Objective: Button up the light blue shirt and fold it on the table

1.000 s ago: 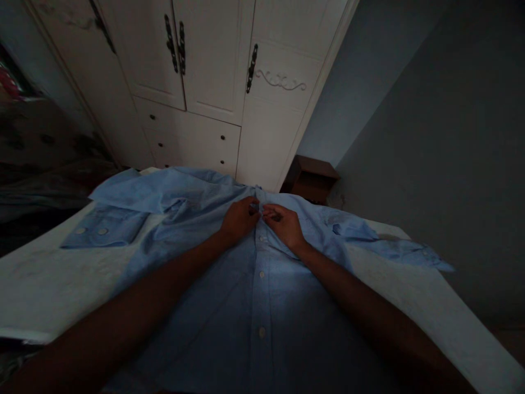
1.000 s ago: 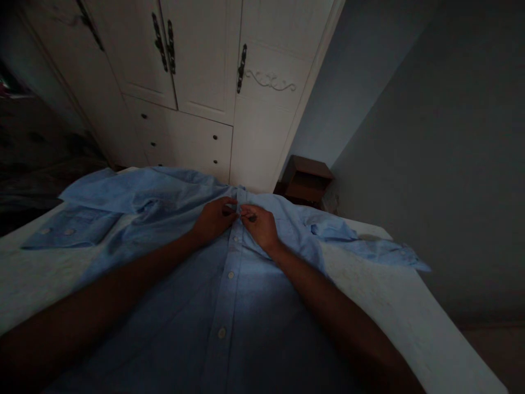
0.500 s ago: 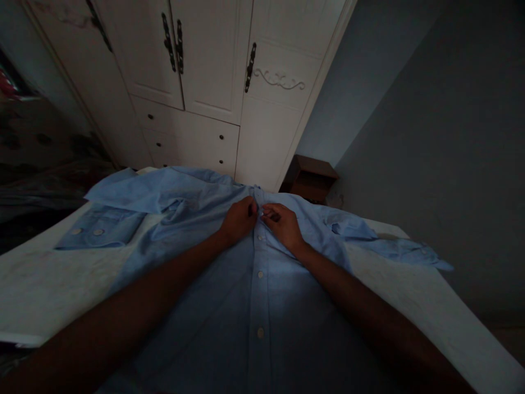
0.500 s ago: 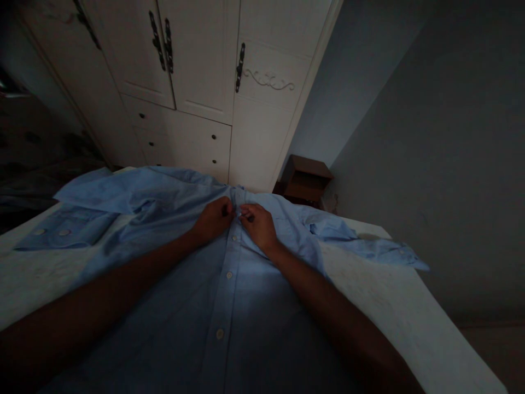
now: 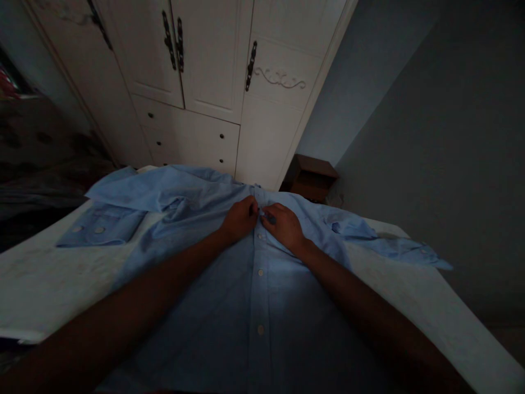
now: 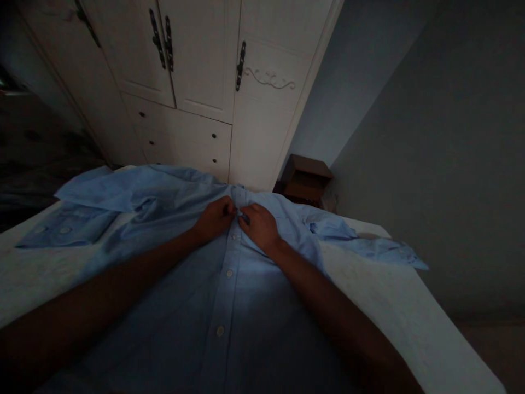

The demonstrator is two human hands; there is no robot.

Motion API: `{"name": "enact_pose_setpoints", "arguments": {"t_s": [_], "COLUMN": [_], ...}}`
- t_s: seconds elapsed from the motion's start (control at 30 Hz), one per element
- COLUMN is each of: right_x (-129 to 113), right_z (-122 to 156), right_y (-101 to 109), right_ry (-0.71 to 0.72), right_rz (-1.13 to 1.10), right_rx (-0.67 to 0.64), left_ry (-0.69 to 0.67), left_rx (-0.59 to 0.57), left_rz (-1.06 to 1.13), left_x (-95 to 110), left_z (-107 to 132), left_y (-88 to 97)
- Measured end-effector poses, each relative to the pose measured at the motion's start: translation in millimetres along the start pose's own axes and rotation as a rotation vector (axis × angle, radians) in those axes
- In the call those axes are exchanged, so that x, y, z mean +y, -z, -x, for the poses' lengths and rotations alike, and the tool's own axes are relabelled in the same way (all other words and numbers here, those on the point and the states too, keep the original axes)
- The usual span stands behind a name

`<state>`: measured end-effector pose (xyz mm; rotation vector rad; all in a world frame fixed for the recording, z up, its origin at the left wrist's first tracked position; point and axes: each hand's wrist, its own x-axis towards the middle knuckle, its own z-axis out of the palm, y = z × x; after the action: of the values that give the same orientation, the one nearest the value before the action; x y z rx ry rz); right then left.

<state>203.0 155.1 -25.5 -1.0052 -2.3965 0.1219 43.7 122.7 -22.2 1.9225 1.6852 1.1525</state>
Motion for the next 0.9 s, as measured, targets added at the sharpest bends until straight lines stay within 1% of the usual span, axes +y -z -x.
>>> {"name": "enact_pose_setpoints", "arguments": {"t_s": [0.1,0.3,0.47,0.63,0.77,0.9], "right_x": [2.0,1.5,2.5,3.1,4.8,11.3], "right_z": [-2.6,-5.4,-5.9,-5.7,-4.8,-5.0], "right_y": [1.3,3.3,4.6,3.5,2.4,0.3], "right_ry": [0.032,0.057,0.081,0.093,0.094,0.087], "right_rz": [0.034,0.109,0.132,0.136,0.08,-0.055], "right_rx": [-0.029,-0.035,-0.047,-0.029,0.001,0.022], "left_ry": [0.006,0.009,0.039,0.083,0.085,0.105], "left_rx": [-0.001,0.004,0.008,0.066,0.076,0.106], "left_rz": [0.03,0.084,0.138,0.198,0.228,0.216], "left_x": [-1.6,-1.7,0.2,-1.1,-2.1,-2.5], "left_z": [-1.0,-2.7,-1.0,-1.5,-3.8,-6.1], "left_y": [-0.8,-0.5,-2.6,-5.4,-4.2,-2.5]}}
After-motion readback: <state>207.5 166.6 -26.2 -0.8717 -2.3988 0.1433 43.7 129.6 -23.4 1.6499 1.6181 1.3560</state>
